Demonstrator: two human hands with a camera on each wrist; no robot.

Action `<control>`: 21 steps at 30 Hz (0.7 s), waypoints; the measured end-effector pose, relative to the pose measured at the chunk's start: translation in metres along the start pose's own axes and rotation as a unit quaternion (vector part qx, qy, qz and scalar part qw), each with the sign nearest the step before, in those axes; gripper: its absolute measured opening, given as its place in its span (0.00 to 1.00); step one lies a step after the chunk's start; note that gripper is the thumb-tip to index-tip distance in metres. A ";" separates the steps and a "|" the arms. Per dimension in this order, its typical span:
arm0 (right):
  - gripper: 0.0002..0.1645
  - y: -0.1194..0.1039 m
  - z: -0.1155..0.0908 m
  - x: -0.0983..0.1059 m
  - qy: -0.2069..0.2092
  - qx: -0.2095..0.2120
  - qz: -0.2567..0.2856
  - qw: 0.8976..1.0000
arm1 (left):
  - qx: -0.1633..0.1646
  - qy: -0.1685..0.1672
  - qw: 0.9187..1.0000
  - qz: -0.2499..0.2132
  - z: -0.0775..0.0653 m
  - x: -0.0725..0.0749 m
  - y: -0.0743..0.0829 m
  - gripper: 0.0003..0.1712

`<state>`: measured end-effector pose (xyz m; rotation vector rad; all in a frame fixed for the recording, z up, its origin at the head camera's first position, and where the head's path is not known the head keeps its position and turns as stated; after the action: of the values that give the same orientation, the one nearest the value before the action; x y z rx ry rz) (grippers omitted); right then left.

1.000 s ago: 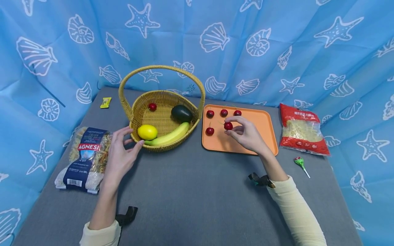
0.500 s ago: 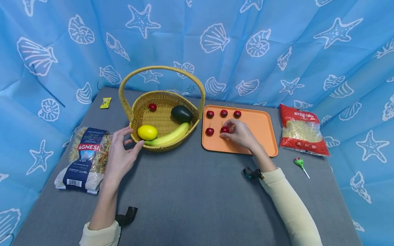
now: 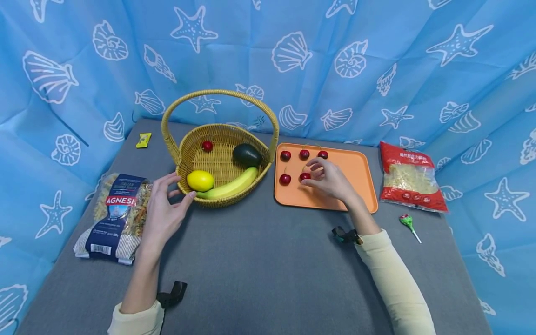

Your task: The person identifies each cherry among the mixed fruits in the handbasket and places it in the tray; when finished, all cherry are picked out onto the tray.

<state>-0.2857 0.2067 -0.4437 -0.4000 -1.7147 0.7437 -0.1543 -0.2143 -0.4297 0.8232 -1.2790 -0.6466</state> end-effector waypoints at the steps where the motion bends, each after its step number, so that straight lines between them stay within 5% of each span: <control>1: 0.34 -0.002 -0.001 0.003 0.003 0.001 0.005 1.000 | -0.001 0.000 1.000 0.000 0.000 0.000 0.000 0.37; 7: 0.31 -0.029 -0.013 0.019 0.034 0.014 0.036 0.999 | 0.002 -0.002 1.000 -0.004 0.000 0.000 -0.001 0.37; 12: 0.27 -0.069 -0.028 0.021 0.043 0.066 0.077 0.994 | 0.003 -0.003 1.000 -0.006 0.000 -0.001 -0.001 0.37; 21: 0.23 -0.153 -0.033 -0.002 -0.006 0.171 0.163 0.972 | -0.006 0.002 1.000 -0.016 -0.001 0.001 0.000 0.37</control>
<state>-0.2362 0.1008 -0.3393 -0.4407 -1.5086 1.2603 -0.1531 -0.2146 -0.4292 0.8361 -1.2594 -0.6776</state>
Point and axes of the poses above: each hand's wrist, its own z-axis towards the middle knuckle, its own x-axis out of the back of the hand, y = z × x, the point moved 9 cm from there along z, towards the middle knuckle, and after that the axes turned 5 degrees about -x, right-handed, at the moved point
